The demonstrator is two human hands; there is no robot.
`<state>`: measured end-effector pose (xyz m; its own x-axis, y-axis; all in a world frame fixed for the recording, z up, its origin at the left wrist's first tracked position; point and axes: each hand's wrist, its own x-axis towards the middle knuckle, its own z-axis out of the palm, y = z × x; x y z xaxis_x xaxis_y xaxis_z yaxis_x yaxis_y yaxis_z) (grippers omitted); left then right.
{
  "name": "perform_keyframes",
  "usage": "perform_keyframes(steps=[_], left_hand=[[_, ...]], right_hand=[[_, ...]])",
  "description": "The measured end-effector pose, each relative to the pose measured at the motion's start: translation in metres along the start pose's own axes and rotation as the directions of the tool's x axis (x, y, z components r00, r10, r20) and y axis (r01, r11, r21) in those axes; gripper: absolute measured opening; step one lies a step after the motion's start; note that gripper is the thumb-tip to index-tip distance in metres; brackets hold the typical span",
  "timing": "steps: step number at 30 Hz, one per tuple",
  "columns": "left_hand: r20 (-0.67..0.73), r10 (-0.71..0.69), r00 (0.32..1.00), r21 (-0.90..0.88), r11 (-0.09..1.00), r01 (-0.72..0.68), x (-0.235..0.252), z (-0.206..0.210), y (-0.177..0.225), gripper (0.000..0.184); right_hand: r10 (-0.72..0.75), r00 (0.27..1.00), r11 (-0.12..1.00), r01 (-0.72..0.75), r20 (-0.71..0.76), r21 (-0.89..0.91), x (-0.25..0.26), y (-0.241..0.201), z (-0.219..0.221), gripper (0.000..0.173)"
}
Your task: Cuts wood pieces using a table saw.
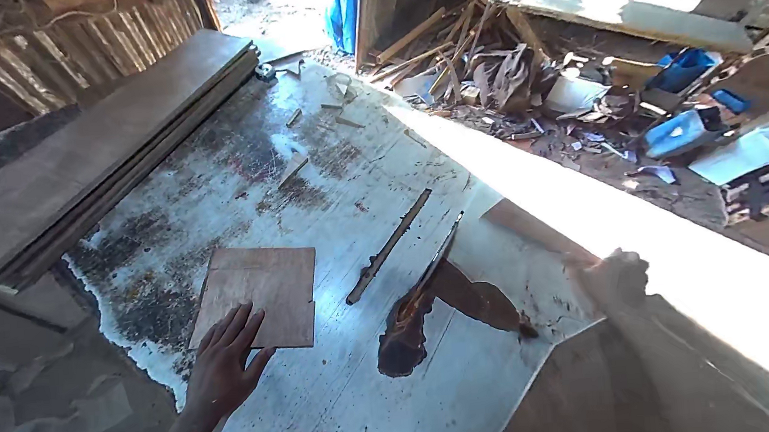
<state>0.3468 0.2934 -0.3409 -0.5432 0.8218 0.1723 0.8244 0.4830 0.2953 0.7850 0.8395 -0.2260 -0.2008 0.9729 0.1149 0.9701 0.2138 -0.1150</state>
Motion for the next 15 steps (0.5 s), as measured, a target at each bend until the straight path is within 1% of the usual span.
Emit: perform_keyframes(steps=[1,2,3,5,6,7,9,11,13,14,15], left_hand=[[0.005,-0.012,1.0,-0.003,1.0,0.012,0.0,-0.001,0.003,0.071],[0.008,-0.023,1.0,-0.001,1.0,0.023,0.001,-0.003,0.005,0.07],[0.005,-0.034,0.999,0.002,0.999,0.034,0.002,-0.005,0.005,0.069],[0.011,-0.05,0.999,0.009,0.999,0.05,0.003,-0.006,0.007,0.067],[0.017,-0.048,0.999,0.012,0.999,0.048,0.004,-0.006,0.008,0.067],[0.023,-0.043,0.999,0.011,0.999,0.043,0.005,-0.005,0.008,0.066],[0.035,-0.029,0.999,0.006,1.0,0.029,0.007,-0.007,0.002,0.066],[0.025,0.012,1.0,-0.003,1.0,-0.012,0.02,-0.01,-0.015,0.066],[0.022,0.025,0.999,0.015,1.0,-0.025,0.043,-0.011,-0.033,0.066],[0.026,0.021,0.999,0.034,0.999,-0.022,0.054,-0.012,-0.041,0.067],[0.03,0.005,1.0,0.065,0.998,-0.007,0.065,-0.014,-0.044,0.069]], right_hand=[[0.043,0.996,0.999,-0.043,-0.08,0.006,0.016,0.015,0.01,0.089],[0.037,0.99,0.999,-0.033,-0.135,0.031,0.022,0.019,0.017,0.099],[-0.011,0.986,0.997,0.023,-0.168,0.069,0.017,0.017,0.022,0.099],[-0.132,0.977,0.979,0.155,-0.167,0.133,-0.025,0.002,0.027,0.087],[-0.157,0.977,0.969,0.181,-0.144,0.171,-0.058,-0.005,0.028,0.083],[-0.146,0.982,0.962,0.17,-0.119,0.215,-0.094,-0.011,0.031,0.082],[-0.086,0.992,0.959,0.108,-0.093,0.263,-0.176,-0.016,0.036,0.081],[0.019,0.997,0.967,-0.001,-0.069,0.254,-0.26,-0.012,0.034,0.083],[0.161,0.985,0.963,-0.143,-0.061,0.226,-0.34,-0.007,0.033,0.087],[0.214,0.974,0.954,-0.193,-0.07,0.23,-0.375,-0.007,0.036,0.086],[0.241,0.966,0.948,-0.213,-0.095,0.239,-0.403,-0.009,0.041,0.082]])
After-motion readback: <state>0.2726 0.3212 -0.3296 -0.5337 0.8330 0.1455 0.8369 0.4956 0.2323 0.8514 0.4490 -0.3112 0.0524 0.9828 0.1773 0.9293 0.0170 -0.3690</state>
